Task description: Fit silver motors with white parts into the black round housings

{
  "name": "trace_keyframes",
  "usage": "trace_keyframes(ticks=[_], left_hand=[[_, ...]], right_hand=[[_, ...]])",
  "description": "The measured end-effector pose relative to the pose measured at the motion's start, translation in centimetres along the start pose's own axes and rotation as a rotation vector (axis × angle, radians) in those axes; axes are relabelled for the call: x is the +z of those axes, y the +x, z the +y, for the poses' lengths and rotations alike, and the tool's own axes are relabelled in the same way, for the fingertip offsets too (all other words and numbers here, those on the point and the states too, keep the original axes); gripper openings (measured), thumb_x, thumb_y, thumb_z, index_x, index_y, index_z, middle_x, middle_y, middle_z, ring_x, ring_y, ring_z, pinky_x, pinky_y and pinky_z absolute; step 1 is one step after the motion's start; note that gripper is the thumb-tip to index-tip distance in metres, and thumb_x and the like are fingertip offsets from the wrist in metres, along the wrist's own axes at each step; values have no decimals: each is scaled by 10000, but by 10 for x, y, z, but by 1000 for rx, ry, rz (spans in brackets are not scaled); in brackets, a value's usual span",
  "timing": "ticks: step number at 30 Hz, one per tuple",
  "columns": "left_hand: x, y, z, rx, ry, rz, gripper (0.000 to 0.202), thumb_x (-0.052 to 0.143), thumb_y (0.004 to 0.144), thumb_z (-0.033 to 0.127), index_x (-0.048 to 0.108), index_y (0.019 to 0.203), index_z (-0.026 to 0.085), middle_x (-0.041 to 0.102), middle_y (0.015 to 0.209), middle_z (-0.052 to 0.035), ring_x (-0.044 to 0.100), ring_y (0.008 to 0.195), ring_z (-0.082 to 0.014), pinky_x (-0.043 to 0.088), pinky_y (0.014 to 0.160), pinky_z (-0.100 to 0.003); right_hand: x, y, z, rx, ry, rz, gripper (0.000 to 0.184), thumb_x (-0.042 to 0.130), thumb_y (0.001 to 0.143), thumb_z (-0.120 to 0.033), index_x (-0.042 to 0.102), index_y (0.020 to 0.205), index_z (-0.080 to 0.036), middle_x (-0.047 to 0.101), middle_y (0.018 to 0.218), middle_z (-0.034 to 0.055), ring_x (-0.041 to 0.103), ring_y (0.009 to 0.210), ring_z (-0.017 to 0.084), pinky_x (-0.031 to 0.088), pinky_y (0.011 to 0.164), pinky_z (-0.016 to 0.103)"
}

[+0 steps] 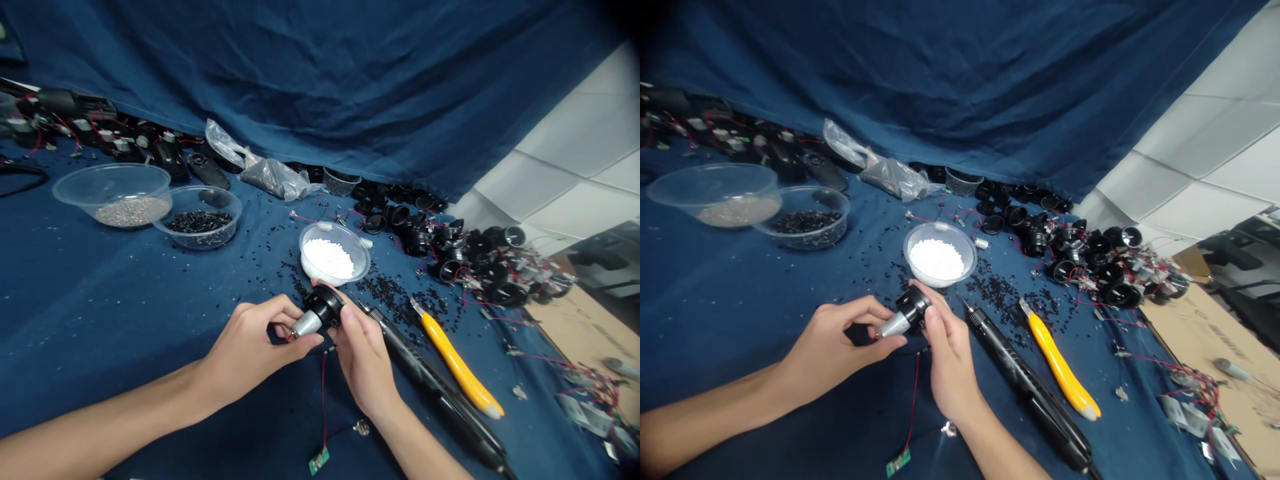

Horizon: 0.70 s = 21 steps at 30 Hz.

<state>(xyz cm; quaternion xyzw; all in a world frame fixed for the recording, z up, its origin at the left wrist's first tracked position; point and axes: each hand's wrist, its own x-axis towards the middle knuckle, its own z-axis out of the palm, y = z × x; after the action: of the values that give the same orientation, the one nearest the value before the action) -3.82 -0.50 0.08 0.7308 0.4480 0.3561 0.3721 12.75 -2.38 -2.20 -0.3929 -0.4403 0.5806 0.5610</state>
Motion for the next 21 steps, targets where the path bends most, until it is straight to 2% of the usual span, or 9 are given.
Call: trace_keyframes(ticks=[2,5,9,14,21], left_hand=[[0,0,0,-11,-6,-2,144,695,783,286,623,790,162,660,640,46,569,562,-77,438,548,-156],[-1,-1,0,-39,-22,-12,141,675,802,291,618,801,162,667,659,40,579,587,-84,445,569,-167],[2,-1,-4,-91,-86,-40,167,662,822,324,621,847,164,698,738,27,607,650,-98,455,619,-185],[8,-2,-11,-148,-224,-50,181,663,834,330,614,896,167,708,818,8,643,756,-123,468,680,-201],[10,-5,-5,-200,-489,-72,159,708,800,255,592,867,170,698,825,11,637,790,-118,474,709,-182]], right_hand=[[1,-1,1,-17,-34,1,358,527,936,-412,634,1240,-256,546,1367,41,415,1334,238,245,1156,426],[2,-2,0,-8,-71,1,381,561,912,-430,628,1250,-266,557,1356,34,414,1335,247,245,1156,436],[1,-2,-4,-38,-216,-28,368,508,951,-396,592,1294,-295,534,1382,4,421,1333,222,225,1170,409],[-2,-10,-2,-199,-467,-35,433,495,962,-305,481,1395,-284,469,1441,10,397,1357,202,265,1164,379],[-1,-20,2,-376,-648,-81,550,457,953,-163,336,1474,-290,365,1510,8,335,1394,189,268,1177,384]])
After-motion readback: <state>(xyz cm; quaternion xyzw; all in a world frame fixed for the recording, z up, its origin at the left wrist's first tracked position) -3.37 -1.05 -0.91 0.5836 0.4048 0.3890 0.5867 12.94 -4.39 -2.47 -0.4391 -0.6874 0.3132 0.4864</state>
